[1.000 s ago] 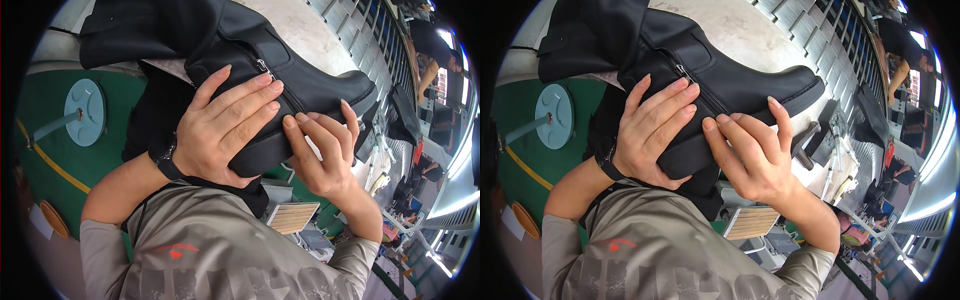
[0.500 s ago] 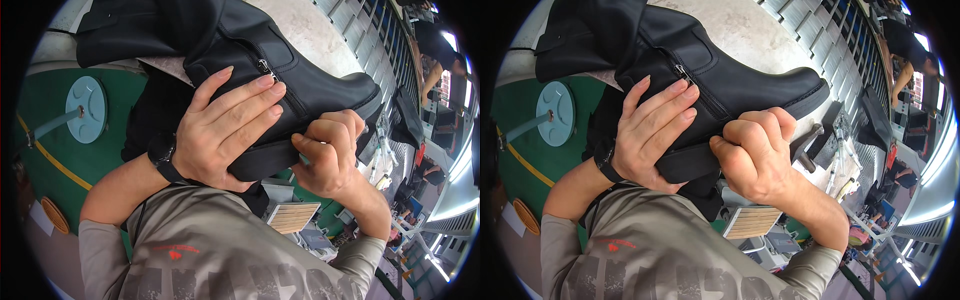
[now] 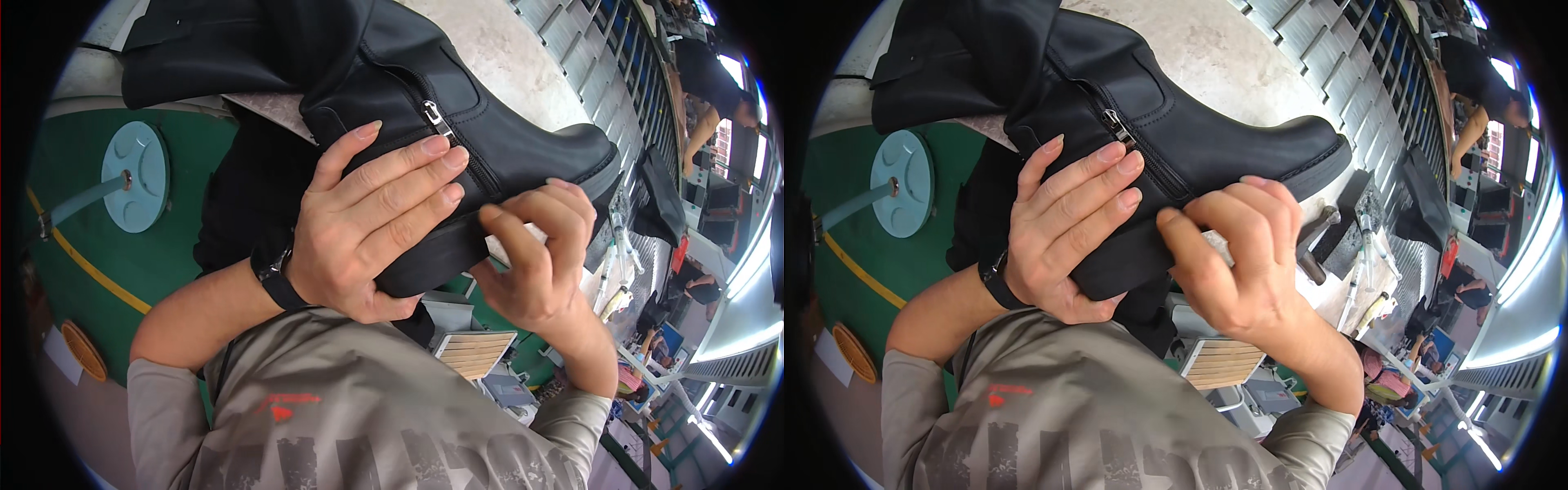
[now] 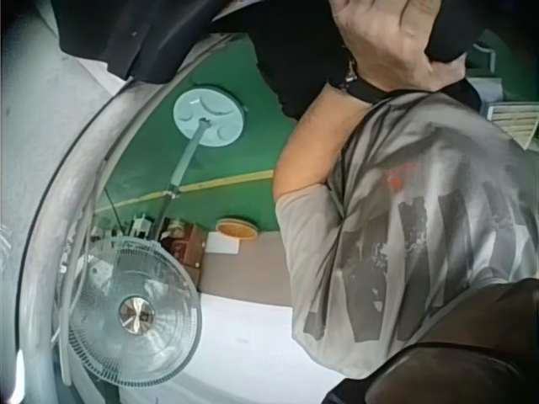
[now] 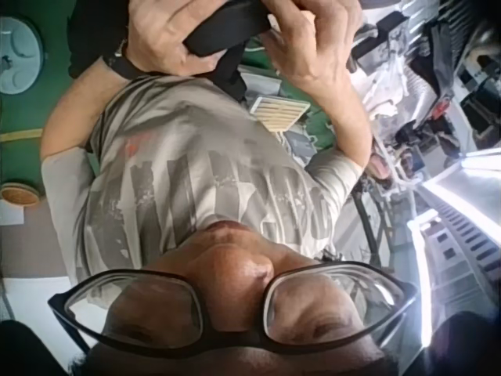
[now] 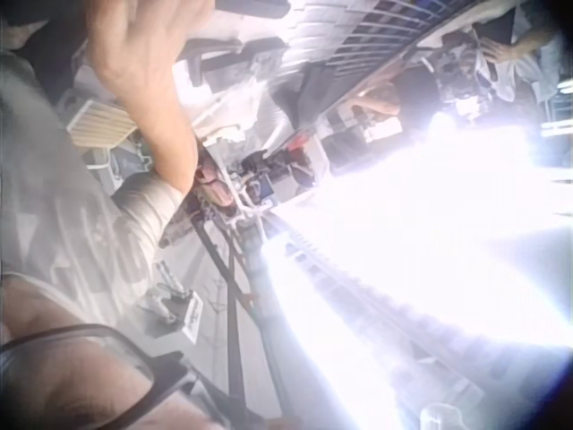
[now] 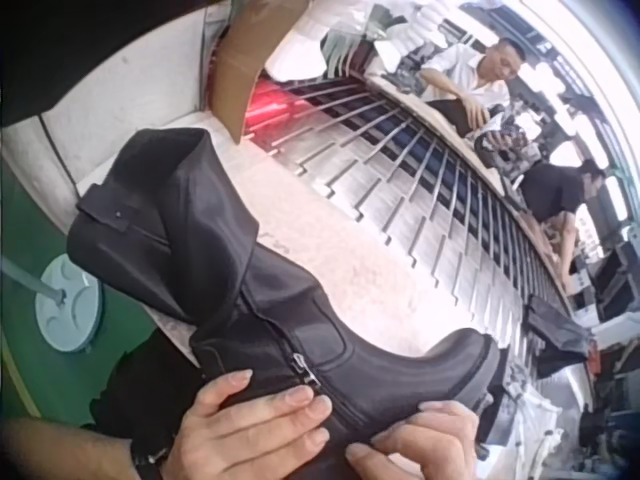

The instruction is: The person assembles boots by taking boot uppers and soles from a conveyor and pressing the soles onto the bottoms of the boot uppers by hand.

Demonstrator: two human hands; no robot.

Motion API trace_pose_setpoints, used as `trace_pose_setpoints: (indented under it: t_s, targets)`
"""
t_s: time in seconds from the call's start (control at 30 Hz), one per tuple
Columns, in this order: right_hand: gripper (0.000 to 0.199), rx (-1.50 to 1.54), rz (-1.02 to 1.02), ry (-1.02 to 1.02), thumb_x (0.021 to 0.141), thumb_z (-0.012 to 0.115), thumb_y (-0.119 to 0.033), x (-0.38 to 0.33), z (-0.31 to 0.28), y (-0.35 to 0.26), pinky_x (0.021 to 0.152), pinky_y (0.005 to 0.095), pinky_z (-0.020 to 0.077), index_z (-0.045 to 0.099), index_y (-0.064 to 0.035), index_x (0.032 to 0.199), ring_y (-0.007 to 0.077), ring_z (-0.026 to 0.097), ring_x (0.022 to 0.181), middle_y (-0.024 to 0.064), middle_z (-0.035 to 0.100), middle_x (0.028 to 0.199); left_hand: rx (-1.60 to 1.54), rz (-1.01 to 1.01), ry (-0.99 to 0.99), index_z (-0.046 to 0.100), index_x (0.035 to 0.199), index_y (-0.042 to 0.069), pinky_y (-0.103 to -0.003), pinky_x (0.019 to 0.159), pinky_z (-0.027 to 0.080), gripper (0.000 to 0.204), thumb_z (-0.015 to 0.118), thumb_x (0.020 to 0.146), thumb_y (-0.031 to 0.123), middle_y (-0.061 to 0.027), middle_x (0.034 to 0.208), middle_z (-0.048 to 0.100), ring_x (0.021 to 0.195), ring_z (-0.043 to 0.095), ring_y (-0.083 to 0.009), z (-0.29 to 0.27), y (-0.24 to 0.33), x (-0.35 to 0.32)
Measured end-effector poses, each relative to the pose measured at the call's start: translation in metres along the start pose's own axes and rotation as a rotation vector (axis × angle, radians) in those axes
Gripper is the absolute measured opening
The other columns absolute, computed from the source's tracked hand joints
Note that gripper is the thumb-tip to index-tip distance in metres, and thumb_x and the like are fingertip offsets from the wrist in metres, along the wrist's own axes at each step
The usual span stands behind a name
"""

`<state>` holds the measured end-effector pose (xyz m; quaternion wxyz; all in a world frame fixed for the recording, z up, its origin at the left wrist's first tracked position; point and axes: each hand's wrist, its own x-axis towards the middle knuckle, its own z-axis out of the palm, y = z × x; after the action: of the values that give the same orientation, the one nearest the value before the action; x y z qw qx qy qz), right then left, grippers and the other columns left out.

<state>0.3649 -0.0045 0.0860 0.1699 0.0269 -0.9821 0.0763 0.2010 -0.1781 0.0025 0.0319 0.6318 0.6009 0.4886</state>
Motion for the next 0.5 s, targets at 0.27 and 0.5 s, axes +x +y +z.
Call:
trace_pose_setpoints:
  t_s: [0.27,0.5]
  targets:
    - [0.067,-0.208,0.17,-0.107,0.067,0.089,-0.021,-0.009,-0.023,0.02,0.119,0.0622,0.0283,0.071,-0.0074,0.13,0.0357,0.059,0.129,0.0167,0.063,0.138,-0.026,-0.008,0.01,0.062,0.134,-0.004,-0.058,0.123,0.024,0.065,0.056,0.089,0.042,-0.0259,0.137,0.066,0.13,0.063,-0.0386,0.001,-0.001,0.001]
    - [0.051,-0.168,0.052,-0.14,0.068,0.09,-0.017,-0.011,-0.02,0.02,0.12,0.0654,0.0305,0.071,-0.0068,0.115,0.0364,0.062,0.125,0.0123,0.068,0.127,0.023,0.011,-0.003,0.061,0.135,-0.002,-0.058,0.123,0.023,0.066,0.05,0.097,0.051,-0.0253,0.137,0.066,0.131,0.063,-0.0383,0.0,-0.004,-0.004]
